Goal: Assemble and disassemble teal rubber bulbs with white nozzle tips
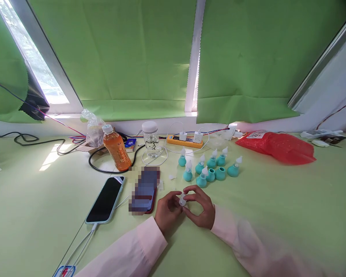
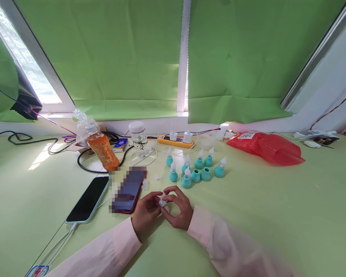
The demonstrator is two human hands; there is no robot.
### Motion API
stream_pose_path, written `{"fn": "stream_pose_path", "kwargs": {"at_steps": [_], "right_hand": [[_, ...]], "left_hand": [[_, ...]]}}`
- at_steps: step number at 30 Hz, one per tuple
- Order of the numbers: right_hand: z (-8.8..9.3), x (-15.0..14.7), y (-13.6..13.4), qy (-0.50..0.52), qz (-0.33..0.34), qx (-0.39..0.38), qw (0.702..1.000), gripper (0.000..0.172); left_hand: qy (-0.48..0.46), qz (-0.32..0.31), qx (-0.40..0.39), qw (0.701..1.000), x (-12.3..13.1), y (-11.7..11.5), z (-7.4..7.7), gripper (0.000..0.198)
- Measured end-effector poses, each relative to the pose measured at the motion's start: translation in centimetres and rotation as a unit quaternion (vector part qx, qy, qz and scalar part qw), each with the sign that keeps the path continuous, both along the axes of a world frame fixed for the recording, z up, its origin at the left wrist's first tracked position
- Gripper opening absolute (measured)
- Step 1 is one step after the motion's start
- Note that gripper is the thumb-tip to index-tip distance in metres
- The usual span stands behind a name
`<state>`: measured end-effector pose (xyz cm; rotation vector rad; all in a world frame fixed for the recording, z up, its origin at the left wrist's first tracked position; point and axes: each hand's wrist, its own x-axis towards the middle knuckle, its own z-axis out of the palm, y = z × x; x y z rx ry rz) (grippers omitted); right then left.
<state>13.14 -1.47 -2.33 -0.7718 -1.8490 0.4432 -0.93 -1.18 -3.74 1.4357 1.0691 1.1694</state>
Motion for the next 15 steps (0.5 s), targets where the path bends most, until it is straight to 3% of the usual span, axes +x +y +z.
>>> {"fn": "stream_pose_path", "kwargs": {"at_steps": [6,10,15], "right_hand": [[-0.4,0.0,0.5,0.031,-0.023,-0.028,0.999,0.015],[-0.4,0.0,0.5,0.072,-0.012,-0.096,0.993,0.02],[-0.2,-0.1,0.4,0.11,0.011,-0.163,0.981,0.024]], "left_hand": [[-0.036,0.007,0.004,0.999,-0.3,0.0,0.6,0.023],[-0.096,0.04,-0.033,0.994,-0.9,0.5,1.4,0.014],[-0.103,0.046,-0.049,0.992,-1.1,0.7,1.8,0.013]]}}
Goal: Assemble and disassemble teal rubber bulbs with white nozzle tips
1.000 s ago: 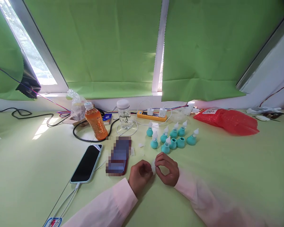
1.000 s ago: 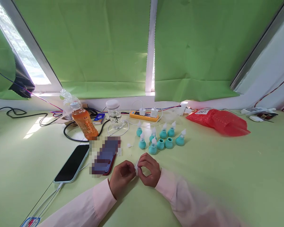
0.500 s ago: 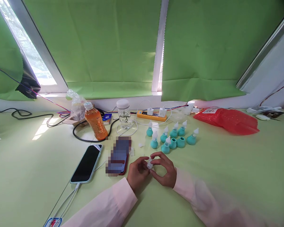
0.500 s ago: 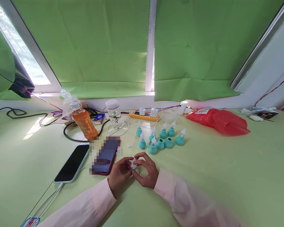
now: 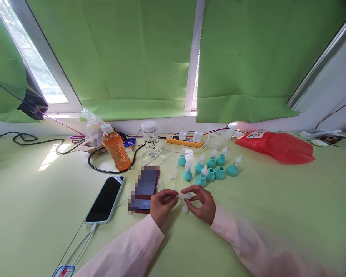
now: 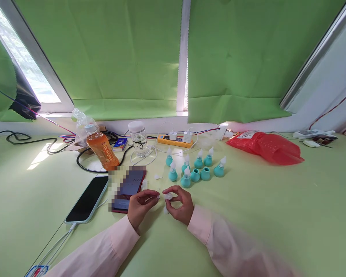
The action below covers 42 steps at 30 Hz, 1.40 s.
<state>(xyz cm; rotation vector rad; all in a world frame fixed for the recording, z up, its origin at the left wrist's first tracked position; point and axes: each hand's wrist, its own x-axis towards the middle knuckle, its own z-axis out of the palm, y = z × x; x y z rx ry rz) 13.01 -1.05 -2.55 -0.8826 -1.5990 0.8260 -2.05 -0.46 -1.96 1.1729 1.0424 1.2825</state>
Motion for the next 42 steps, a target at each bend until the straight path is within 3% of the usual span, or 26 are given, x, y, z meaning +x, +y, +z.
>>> {"fn": "stream_pose_path", "kwargs": {"at_steps": [8,16,26,35,42], "right_hand": [[0.1,-0.2,-0.4,0.019,0.015,-0.049,0.999,0.032],[0.0,-0.2,-0.4,0.037,0.047,-0.066,0.996,0.032],[-0.2,-0.2,0.0,0.086,0.032,-0.101,0.991,0.033],[0.1,-0.3,0.2,0.125,0.021,-0.148,0.981,0.031],[0.6,-0.6,0.0,0.184,0.064,-0.168,0.966,0.033]], "left_hand": [[0.021,-0.005,0.031,0.999,0.2,-0.4,0.0,0.012],[0.038,0.001,0.049,0.998,0.0,-0.6,-0.1,0.042],[0.203,0.009,0.209,0.956,0.1,-1.2,0.0,0.04],[0.205,-0.026,0.154,0.966,0.0,-1.2,0.6,0.058],[0.191,-0.007,0.145,0.971,0.0,-1.2,-0.1,0.055]]}}
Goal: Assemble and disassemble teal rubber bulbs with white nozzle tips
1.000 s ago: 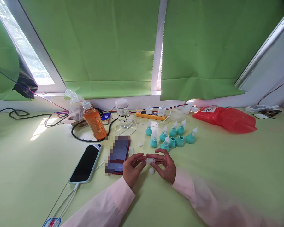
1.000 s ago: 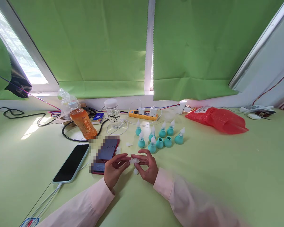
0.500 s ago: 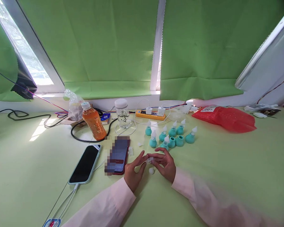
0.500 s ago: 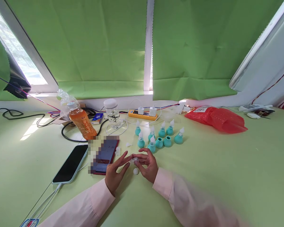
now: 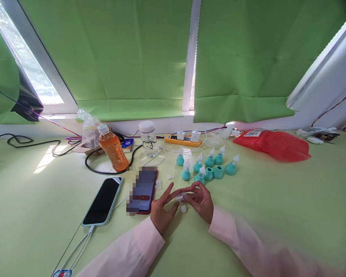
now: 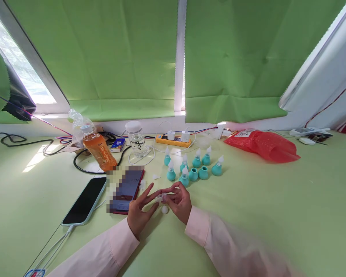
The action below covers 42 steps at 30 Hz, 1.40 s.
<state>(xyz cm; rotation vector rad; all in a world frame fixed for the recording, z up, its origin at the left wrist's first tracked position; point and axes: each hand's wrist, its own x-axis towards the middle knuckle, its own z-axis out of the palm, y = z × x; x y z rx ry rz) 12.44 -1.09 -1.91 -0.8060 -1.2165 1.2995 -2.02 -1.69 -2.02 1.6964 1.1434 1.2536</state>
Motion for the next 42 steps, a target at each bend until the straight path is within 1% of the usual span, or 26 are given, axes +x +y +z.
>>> {"fn": "stream_pose_path", "kwargs": {"at_steps": [2,6,11,15,17,21,24,28,32,35,37,42], "right_hand": [[0.1,-0.1,0.0,0.005,0.006,-0.007,1.0,0.035],[-0.1,-0.2,0.0,0.006,0.02,-0.022,1.0,0.04],[-0.3,-0.2,0.4,0.006,-0.021,-0.035,0.999,0.037],[0.0,-0.1,0.6,0.022,-0.036,-0.055,0.998,0.038],[0.1,0.0,0.7,0.029,-0.039,-0.063,0.997,0.039],[0.1,0.1,0.7,0.043,-0.031,-0.068,0.996,0.038],[0.0,0.1,0.7,0.047,-0.022,-0.065,0.997,0.038],[-0.1,0.0,0.6,0.033,-0.02,-0.056,0.998,0.038],[-0.5,0.0,0.5,-0.032,-0.027,-0.043,0.998,0.041],[-0.7,0.0,0.5,-0.071,-0.042,-0.038,0.996,0.033],[-0.7,0.0,0.5,-0.071,-0.045,-0.035,0.996,0.028],[-0.9,0.0,0.7,-0.042,-0.034,-0.048,0.997,0.027]], "left_hand": [[-0.005,0.001,0.003,1.0,-0.1,0.1,-0.1,0.054],[-0.028,0.029,0.008,0.999,0.0,0.1,-0.4,0.05],[-0.037,-0.003,-0.022,0.999,0.4,0.1,-0.6,0.047],[-0.046,0.002,-0.018,0.999,0.3,0.4,-0.5,0.054],[-0.031,0.013,-0.001,0.999,0.1,0.5,-0.3,0.052],[0.037,0.026,0.04,0.998,0.1,0.7,0.1,0.03],[0.073,0.03,0.079,0.994,0.1,0.7,0.3,0.022],[0.085,0.044,0.106,0.99,0.1,0.7,0.3,0.02],[0.101,0.064,0.1,0.988,0.0,0.7,0.0,0.022],[0.104,0.074,0.102,0.987,0.0,0.8,0.0,0.021],[0.098,0.067,0.11,0.987,-0.1,0.8,0.0,0.019],[0.123,0.037,0.128,0.983,-0.2,1.0,-0.1,0.016]]}}
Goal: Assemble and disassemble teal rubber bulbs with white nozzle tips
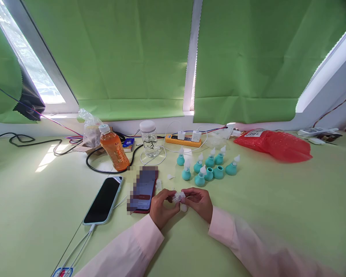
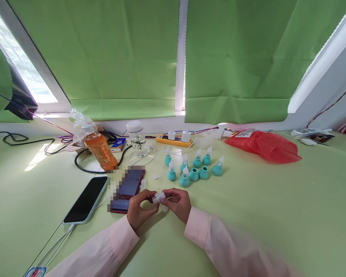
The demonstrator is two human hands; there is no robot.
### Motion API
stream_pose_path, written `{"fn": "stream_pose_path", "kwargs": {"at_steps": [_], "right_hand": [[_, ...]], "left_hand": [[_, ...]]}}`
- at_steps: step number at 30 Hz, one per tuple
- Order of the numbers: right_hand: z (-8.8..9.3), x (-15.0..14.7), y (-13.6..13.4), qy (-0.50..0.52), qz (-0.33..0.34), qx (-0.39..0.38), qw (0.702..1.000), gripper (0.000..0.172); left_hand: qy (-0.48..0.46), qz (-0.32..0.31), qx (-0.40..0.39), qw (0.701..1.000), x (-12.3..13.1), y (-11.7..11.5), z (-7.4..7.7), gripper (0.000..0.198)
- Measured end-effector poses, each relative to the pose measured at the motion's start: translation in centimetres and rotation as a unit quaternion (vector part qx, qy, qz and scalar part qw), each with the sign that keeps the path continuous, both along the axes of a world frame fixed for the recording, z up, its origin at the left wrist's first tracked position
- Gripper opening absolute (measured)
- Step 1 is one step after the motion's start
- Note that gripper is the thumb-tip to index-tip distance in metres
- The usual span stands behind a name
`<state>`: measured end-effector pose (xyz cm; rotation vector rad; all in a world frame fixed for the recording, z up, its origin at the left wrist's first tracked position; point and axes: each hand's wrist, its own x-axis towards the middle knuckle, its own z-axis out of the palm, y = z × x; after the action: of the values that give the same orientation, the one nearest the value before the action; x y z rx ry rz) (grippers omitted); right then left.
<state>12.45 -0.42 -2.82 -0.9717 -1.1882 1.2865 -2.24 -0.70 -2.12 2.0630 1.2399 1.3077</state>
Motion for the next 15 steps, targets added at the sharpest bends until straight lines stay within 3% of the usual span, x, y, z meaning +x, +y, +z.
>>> {"fn": "stream_pose_path", "kwargs": {"at_steps": [15], "right_hand": [[-0.56,-0.11,0.04,0.039,0.01,-0.004,0.999,0.024]], "left_hand": [[0.009,-0.027,0.034,0.999,-0.26,0.02,-0.39,0.013]]}}
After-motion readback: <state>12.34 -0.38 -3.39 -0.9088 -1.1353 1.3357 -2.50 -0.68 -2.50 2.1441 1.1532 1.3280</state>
